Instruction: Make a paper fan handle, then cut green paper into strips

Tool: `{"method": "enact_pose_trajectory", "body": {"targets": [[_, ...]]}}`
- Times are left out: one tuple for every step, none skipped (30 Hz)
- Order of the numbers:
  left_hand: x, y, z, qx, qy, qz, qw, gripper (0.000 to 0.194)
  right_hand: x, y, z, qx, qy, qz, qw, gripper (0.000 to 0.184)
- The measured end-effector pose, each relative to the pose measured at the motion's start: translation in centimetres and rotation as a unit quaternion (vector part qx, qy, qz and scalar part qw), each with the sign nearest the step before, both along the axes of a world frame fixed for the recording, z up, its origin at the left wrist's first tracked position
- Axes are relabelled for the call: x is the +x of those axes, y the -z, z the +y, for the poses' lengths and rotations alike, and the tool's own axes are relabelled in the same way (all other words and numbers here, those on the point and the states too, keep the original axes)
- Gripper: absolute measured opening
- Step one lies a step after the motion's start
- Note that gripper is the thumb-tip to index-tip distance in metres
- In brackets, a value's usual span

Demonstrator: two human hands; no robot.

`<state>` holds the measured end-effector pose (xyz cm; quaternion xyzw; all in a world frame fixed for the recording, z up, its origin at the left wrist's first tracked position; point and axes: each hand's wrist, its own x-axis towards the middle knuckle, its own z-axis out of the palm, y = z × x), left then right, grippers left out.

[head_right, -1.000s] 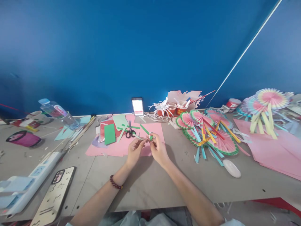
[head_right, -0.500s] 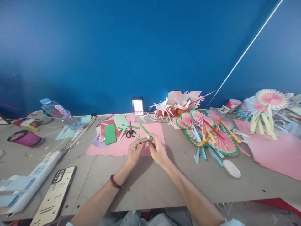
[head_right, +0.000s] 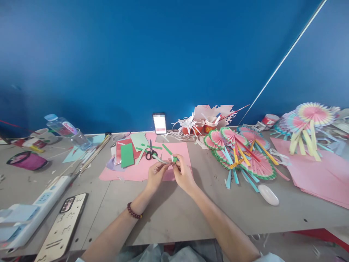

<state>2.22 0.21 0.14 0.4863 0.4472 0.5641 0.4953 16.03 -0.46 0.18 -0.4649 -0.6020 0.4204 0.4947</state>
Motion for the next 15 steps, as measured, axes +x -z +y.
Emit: {"method": "enact_pose_trajectory", "body": {"targets": [[0.0, 0.0, 0.0, -0.002, 0.001, -0.009, 1.000, 0.022, 0.0, 0.0, 0.0, -0.004, -0.002, 0.001, 1.000, 0.035], [0.0, 0.1, 0.1, -0.003, 0.002, -0.017, 1.000, 0.022, 0.0, 0.0, 0.0, -0.009, -0.004, 0.003, 1.000, 0.035], [0.0, 0.0, 0.1, -0.003, 0.002, -0.023, 1.000, 0.021, 0.0, 0.0, 0.0, -0.016, -0.007, 0.004, 1.000, 0.035], [0.0, 0.0, 0.1, -0.002, 0.002, -0.027, 1.000, 0.021, 0.0, 0.0, -0.1, -0.022, -0.011, 0.006, 1.000, 0.035], [0.0, -0.1, 0.1, 0.001, 0.002, -0.028, 1.000, 0.021, 0.0, 0.0, -0.1, -0.027, -0.014, 0.011, 0.999, 0.035], [0.0, -0.2, 0.1, 0.004, 0.001, -0.028, 1.000, 0.021, 0.0, 0.0, -0.1, -0.030, -0.018, 0.018, 0.999, 0.036], [0.0, -0.3, 0.0, 0.007, -0.003, -0.026, 1.000, 0.021, 0.0, 0.0, -0.1, -0.034, -0.021, 0.025, 0.999, 0.036], [0.0, -0.4, 0.0, 0.010, -0.009, -0.023, 1.000, 0.021, 0.0, 0.0, -0.1, -0.037, -0.025, 0.033, 0.998, 0.037], [0.0, -0.6, -0.1, 0.011, -0.016, -0.019, 1.000, 0.022, 0.0, 0.0, -0.1, -0.041, -0.028, 0.039, 0.998, 0.037], [0.0, -0.7, -0.2, 0.010, -0.023, -0.014, 1.000, 0.022, -0.1, 0.0, -0.1, -0.044, -0.031, 0.044, 0.998, 0.038], [0.0, -0.9, -0.2, 0.010, -0.031, -0.010, 0.999, 0.023, -0.1, -0.1, -0.1, -0.047, -0.034, 0.047, 0.997, 0.038], [-0.1, -1.0, -0.3, 0.010, -0.036, -0.008, 0.999, 0.024, -0.1, -0.1, -0.1, -0.049, -0.036, 0.049, 0.997, 0.037], [-0.1, -1.0, -0.3, 0.011, -0.040, -0.007, 0.999, 0.025, -0.2, -0.1, -0.1, -0.049, -0.036, 0.049, 0.997, 0.037], [-0.1, -1.0, -0.3, 0.013, -0.042, -0.009, 0.999, 0.025, -0.2, -0.2, 0.0, -0.047, -0.036, 0.049, 0.997, 0.038], [-0.1, -1.0, -0.3, 0.014, -0.044, -0.012, 0.999, 0.025, -0.2, -0.2, 0.0, -0.044, -0.035, 0.048, 0.997, 0.038]]}}
